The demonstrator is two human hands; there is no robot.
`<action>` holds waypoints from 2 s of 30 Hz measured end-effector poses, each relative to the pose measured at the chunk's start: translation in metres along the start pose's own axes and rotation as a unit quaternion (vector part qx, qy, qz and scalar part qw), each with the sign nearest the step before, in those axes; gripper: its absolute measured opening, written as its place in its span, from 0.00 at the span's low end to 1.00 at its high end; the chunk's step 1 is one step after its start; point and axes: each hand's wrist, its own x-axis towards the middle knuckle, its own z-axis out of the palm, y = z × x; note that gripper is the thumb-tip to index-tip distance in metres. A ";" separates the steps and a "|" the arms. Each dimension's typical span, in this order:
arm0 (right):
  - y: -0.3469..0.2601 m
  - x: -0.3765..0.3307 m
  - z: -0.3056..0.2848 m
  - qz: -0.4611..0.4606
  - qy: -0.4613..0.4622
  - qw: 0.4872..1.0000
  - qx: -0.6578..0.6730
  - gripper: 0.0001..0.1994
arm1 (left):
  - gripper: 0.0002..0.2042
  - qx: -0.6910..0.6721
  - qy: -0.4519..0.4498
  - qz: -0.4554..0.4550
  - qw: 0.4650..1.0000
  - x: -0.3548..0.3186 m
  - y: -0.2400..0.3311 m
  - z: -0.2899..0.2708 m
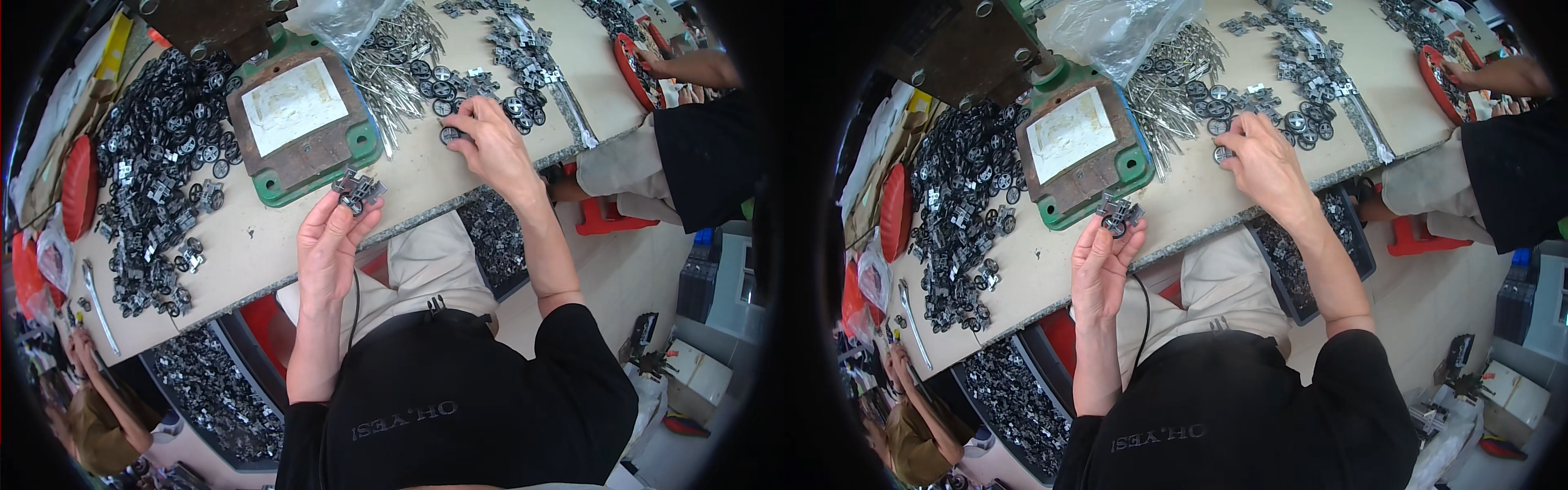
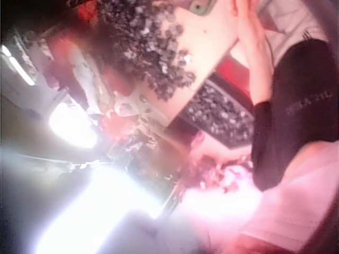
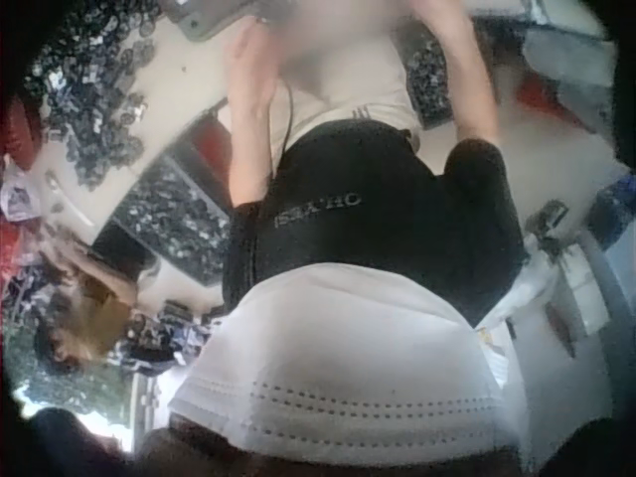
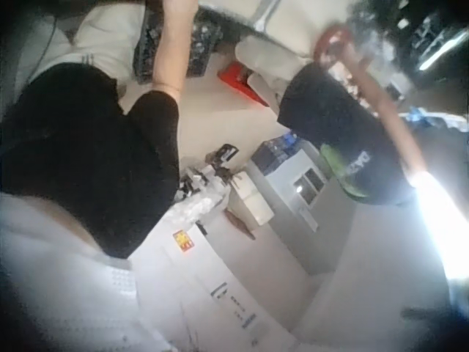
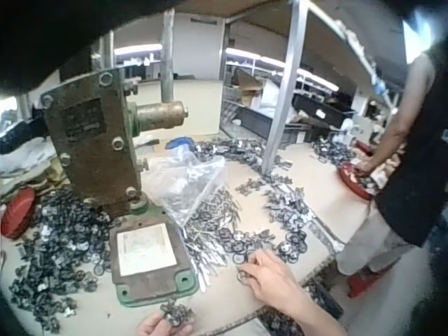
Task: The person assembles small mechanical components, including metal parts and plastic housings, by aligning them by hand and pressing them together with a hand-operated press.
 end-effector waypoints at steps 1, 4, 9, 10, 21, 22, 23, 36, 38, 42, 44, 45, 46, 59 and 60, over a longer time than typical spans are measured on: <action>0.001 -0.001 0.001 -0.004 -0.014 0.999 -0.028 0.13 | 0.13 0.000 0.000 -0.001 1.000 0.000 0.000 0.001; -0.002 -0.002 -0.001 0.005 -0.005 1.000 0.009 0.11 | 0.13 0.002 0.004 -0.003 1.000 0.001 -0.003 0.003; -0.029 -0.013 0.005 0.186 -0.016 0.912 0.365 0.09 | 0.12 -0.016 -0.007 -0.015 1.000 0.001 -0.007 0.009; -0.034 -0.016 0.009 0.199 -0.009 0.854 0.481 0.08 | 0.12 -0.012 -0.004 -0.021 1.000 0.002 -0.007 0.011; -0.056 -0.027 0.020 0.106 -0.022 0.873 0.476 0.10 | 0.12 0.010 0.003 0.001 1.000 0.000 -0.010 0.014; -0.058 -0.027 0.019 0.105 -0.023 0.873 0.476 0.10 | 0.12 0.015 0.009 0.002 1.000 0.000 -0.009 0.014; -0.062 -0.027 0.016 0.135 -0.037 0.853 0.502 0.10 | 0.12 0.019 0.016 0.003 1.000 0.000 -0.009 0.014; -0.064 -0.032 0.025 0.120 0.018 0.870 0.478 0.12 | 0.13 0.022 0.038 0.011 0.999 -0.001 -0.010 0.019; -0.070 -0.033 0.027 0.078 0.055 0.913 0.396 0.12 | 0.12 0.024 0.045 0.024 0.998 -0.001 -0.011 0.020; -0.064 -0.036 0.030 -0.019 0.081 0.955 0.285 0.14 | 0.13 0.042 0.063 0.046 0.996 -0.002 -0.010 0.015; -0.054 -0.030 0.013 0.017 0.002 0.932 0.361 0.14 | 0.14 0.066 0.030 0.028 0.997 -0.003 -0.005 0.011; -0.052 -0.025 0.004 0.053 -0.076 0.898 0.431 0.15 | 0.14 0.066 0.029 0.028 0.997 -0.004 -0.003 0.009; -0.051 -0.020 -0.001 0.053 -0.076 0.897 0.431 0.15 | 0.14 0.075 0.020 0.019 0.997 -0.003 -0.002 0.006; -0.047 -0.021 0.030 0.130 -0.135 0.859 0.476 0.07 | 0.16 0.107 0.044 0.066 0.991 0.002 -0.003 0.015; -0.054 -0.021 0.031 0.155 -0.125 0.822 0.533 0.06 | 0.16 0.110 0.044 0.071 0.991 0.002 -0.003 0.016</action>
